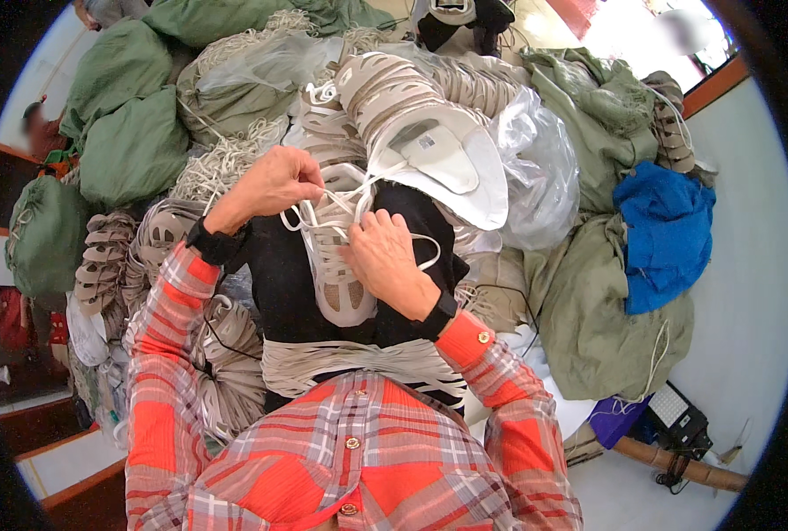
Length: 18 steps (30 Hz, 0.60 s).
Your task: Thread laces through shoe eyelets and tie them.
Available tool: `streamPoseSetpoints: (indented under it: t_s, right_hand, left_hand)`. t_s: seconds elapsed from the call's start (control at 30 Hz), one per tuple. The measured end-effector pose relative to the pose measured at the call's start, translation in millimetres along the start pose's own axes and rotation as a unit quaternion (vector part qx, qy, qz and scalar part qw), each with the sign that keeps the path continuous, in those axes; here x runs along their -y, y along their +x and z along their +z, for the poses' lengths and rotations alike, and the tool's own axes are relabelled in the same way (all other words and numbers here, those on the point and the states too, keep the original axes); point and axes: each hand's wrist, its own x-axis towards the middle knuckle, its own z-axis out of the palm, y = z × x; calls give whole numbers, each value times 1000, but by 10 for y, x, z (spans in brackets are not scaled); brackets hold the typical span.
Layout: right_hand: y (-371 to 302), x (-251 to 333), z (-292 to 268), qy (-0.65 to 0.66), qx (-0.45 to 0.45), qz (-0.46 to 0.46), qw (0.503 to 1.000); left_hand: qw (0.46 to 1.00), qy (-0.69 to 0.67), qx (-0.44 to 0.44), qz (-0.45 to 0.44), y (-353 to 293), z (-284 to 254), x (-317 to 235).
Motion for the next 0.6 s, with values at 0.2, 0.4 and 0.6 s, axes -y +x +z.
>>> streamPoseSetpoints:
  t_s: [0.2, 0.4, 0.6]
  right_hand:
    - [278, -312, -603, 320, 232, 108, 912]
    - [365, -448, -900, 399, 246, -76, 880]
    - [-8, -295, -719, 381, 273, 4, 884]
  left_hand:
    - [785, -596, 35, -168, -340, -32, 124]
    - [610, -783, -120, -38, -811, -293, 159]
    - [816, -525, -220, -96, -1478, -443, 20]
